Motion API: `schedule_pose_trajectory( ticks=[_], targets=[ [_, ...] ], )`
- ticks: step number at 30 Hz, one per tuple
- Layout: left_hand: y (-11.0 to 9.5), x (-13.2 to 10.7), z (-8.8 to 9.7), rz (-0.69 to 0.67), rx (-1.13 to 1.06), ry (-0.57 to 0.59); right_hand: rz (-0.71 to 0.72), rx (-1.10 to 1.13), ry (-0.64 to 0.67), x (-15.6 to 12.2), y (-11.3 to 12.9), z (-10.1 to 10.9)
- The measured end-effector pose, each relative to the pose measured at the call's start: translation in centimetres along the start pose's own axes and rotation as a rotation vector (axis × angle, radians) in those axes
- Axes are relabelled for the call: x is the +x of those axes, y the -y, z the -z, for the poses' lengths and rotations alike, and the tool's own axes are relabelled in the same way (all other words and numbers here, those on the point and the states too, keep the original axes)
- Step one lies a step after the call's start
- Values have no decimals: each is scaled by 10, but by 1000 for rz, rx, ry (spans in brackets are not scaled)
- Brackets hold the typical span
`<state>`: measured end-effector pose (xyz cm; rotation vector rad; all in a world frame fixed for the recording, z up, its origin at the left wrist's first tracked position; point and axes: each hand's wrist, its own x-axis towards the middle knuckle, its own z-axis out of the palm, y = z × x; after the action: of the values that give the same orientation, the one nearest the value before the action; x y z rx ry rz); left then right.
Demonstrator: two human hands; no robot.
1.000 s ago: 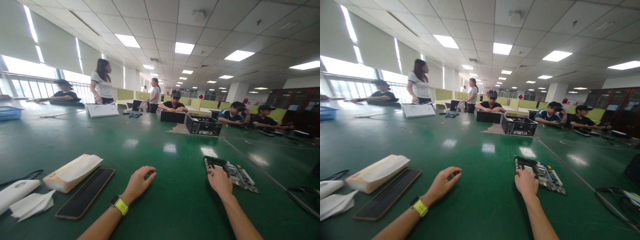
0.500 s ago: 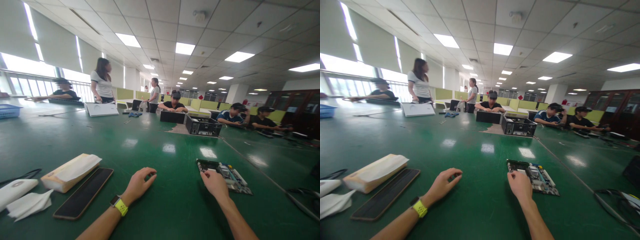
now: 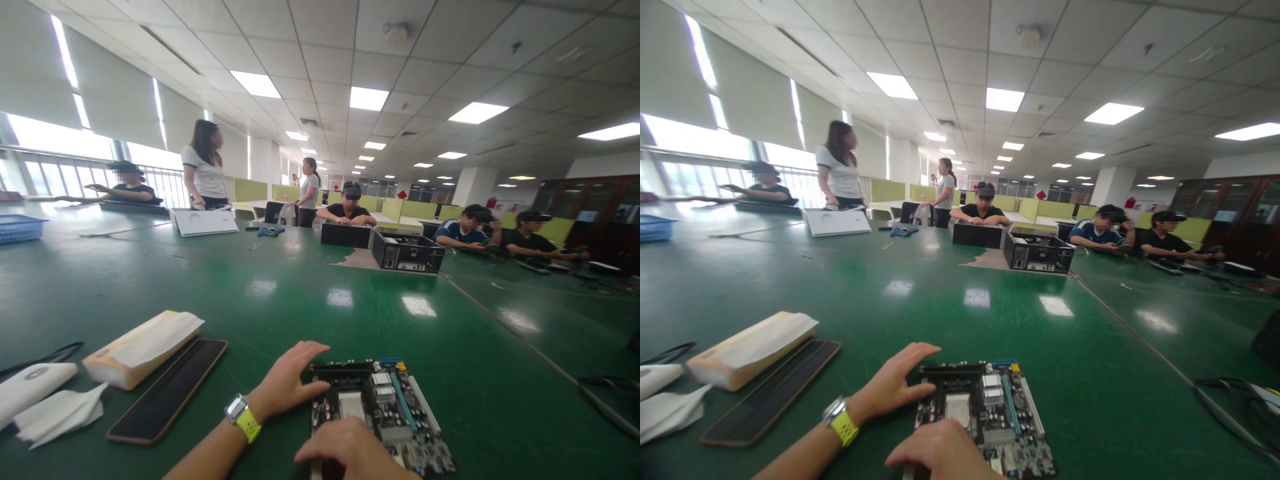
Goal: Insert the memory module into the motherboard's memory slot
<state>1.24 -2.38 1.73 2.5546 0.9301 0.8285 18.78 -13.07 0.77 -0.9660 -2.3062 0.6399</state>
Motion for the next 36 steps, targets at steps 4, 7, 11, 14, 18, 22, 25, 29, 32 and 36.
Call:
schedule_pose_trajectory(
  ticks=[4, 7, 11, 14, 18, 22, 25, 29, 32, 36],
  targets=[
    [-2, 0, -4, 11, 30, 72, 12, -2, -201, 3, 0, 35],
    [-3, 1, -5, 34, 30, 79, -132, -79, -310, 6, -18, 67],
    [-6, 2, -3, 48, 29, 81, -308, -148, -253, 2, -55, 82],
    [-9, 2, -1, 56, 39, 76, -312, -131, -219, 0, -71, 75],
    [-12, 2, 0, 45, 79, 82, -285, -135, -274, 3, -73, 67],
    [-12, 4, -1, 56, 128, 72, -229, -142, -288, 5, -77, 67],
    [-9, 5, -2, 74, 142, 59, -215, -142, -280, 6, -82, 69],
    [-4, 7, -2, 91, 146, 28, -243, -190, -272, 7, -84, 68],
    [-2, 8, -1, 109, 156, 6, -250, -237, -270, 9, -83, 66],
    [-1, 8, -2, 123, 166, -12, -245, -249, -264, 11, -81, 64]
  ],
)
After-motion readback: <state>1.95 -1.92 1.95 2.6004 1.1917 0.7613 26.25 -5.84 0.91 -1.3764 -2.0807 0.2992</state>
